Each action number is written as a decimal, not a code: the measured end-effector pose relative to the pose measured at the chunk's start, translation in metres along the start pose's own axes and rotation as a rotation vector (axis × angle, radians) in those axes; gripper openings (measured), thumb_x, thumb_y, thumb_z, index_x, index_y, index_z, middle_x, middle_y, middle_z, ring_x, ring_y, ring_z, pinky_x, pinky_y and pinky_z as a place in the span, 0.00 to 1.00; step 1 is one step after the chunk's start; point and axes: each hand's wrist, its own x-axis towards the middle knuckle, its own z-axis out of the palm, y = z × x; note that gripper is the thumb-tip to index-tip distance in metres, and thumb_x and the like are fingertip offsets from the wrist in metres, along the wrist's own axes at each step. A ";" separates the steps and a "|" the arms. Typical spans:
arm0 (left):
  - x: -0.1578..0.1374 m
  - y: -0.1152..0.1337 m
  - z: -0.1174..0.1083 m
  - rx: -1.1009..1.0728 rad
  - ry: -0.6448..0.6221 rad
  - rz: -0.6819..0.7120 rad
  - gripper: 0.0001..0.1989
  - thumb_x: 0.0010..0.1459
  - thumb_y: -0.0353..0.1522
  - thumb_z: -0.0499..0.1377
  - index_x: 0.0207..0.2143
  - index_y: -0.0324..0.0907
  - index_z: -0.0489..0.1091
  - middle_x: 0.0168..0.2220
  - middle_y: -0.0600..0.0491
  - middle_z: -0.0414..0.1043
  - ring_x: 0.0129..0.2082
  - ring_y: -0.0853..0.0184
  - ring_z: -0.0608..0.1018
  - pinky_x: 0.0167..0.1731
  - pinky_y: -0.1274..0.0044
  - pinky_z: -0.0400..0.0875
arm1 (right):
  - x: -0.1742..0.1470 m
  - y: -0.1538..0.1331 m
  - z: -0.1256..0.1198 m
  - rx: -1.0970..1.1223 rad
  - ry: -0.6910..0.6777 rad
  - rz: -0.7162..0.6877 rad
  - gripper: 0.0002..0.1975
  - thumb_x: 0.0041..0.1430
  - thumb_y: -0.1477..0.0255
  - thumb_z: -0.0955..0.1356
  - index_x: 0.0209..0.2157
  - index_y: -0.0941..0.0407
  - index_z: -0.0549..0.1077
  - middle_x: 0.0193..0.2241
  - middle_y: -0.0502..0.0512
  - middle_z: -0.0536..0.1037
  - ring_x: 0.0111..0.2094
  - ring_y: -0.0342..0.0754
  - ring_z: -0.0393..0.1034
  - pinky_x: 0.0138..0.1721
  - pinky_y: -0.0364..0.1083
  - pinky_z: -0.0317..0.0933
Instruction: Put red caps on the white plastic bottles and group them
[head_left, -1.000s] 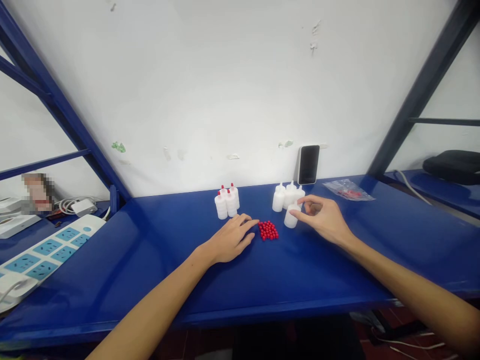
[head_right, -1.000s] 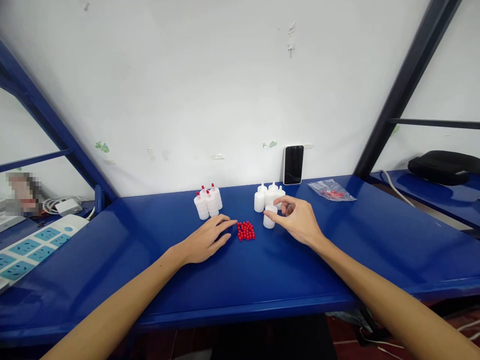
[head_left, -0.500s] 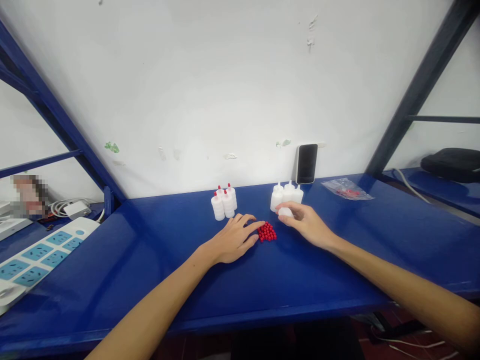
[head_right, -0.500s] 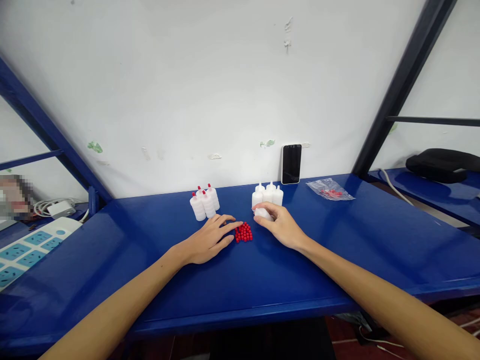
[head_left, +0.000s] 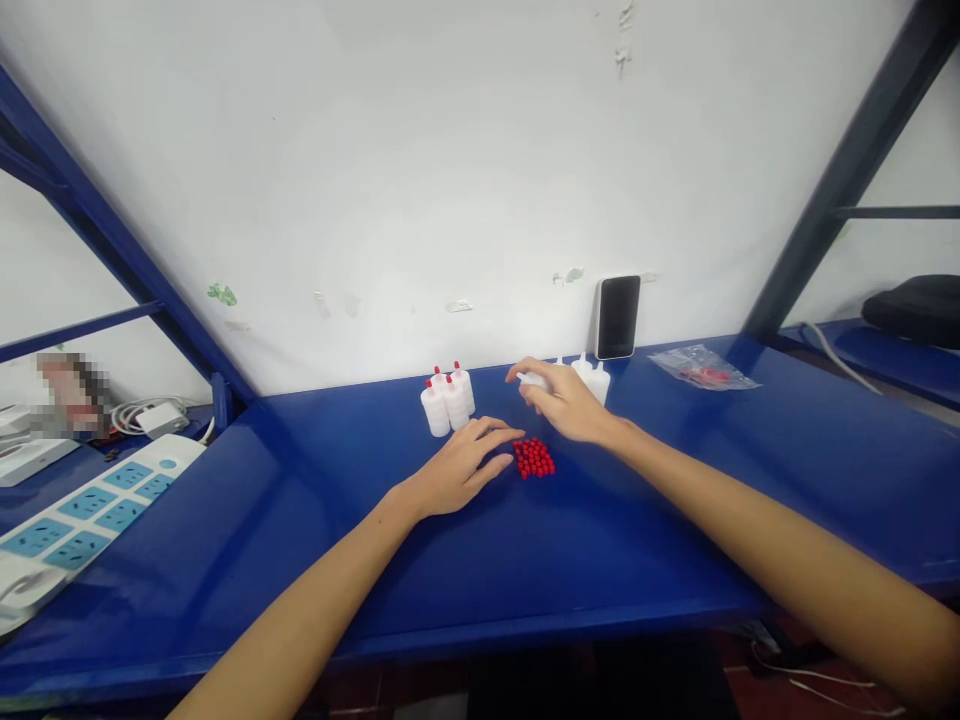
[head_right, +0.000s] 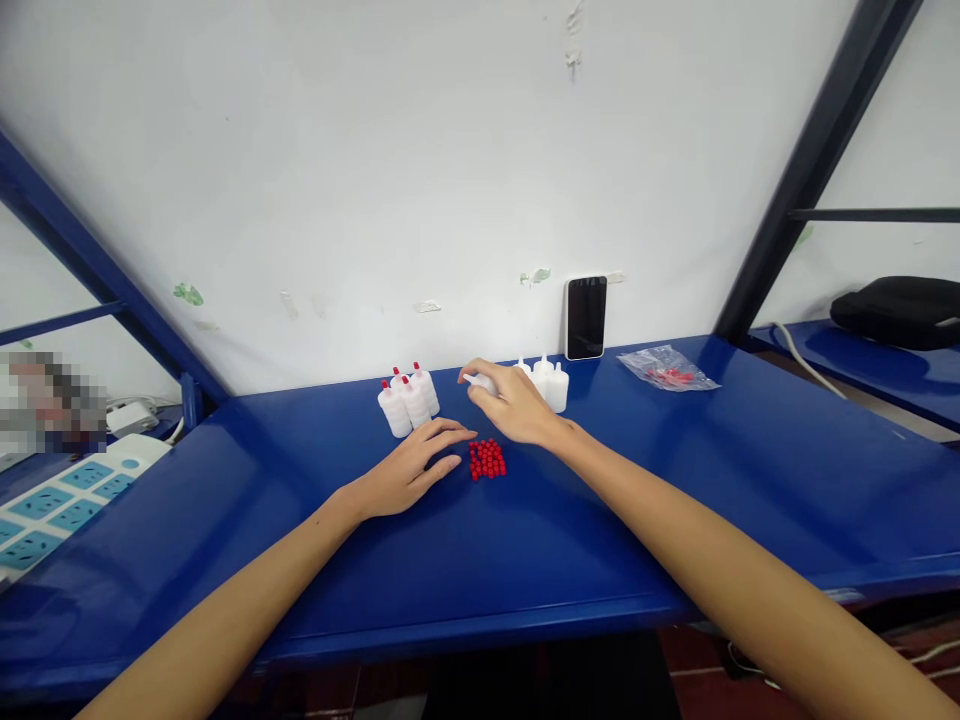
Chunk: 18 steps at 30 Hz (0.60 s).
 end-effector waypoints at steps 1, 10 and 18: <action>0.000 -0.001 -0.001 -0.036 0.023 0.025 0.17 0.70 0.33 0.46 0.58 0.46 0.64 0.53 0.46 0.67 0.53 0.64 0.70 0.56 0.69 0.65 | 0.002 -0.001 -0.001 0.009 -0.017 -0.006 0.12 0.60 0.71 0.60 0.41 0.54 0.72 0.22 0.46 0.70 0.22 0.44 0.64 0.28 0.43 0.56; 0.006 -0.007 -0.003 0.000 0.201 -0.059 0.12 0.64 0.29 0.50 0.44 0.41 0.72 0.33 0.52 0.76 0.30 0.70 0.75 0.36 0.75 0.69 | -0.018 0.009 -0.005 -0.054 -0.079 -0.032 0.12 0.59 0.72 0.60 0.41 0.54 0.73 0.24 0.48 0.72 0.25 0.45 0.65 0.32 0.44 0.57; 0.044 -0.020 0.012 0.162 0.032 -0.259 0.22 0.63 0.40 0.52 0.19 0.39 0.65 0.22 0.55 0.69 0.22 0.70 0.68 0.25 0.76 0.55 | -0.019 0.015 -0.002 -0.133 0.021 -0.119 0.10 0.60 0.71 0.62 0.40 0.55 0.73 0.32 0.52 0.78 0.31 0.48 0.70 0.36 0.45 0.59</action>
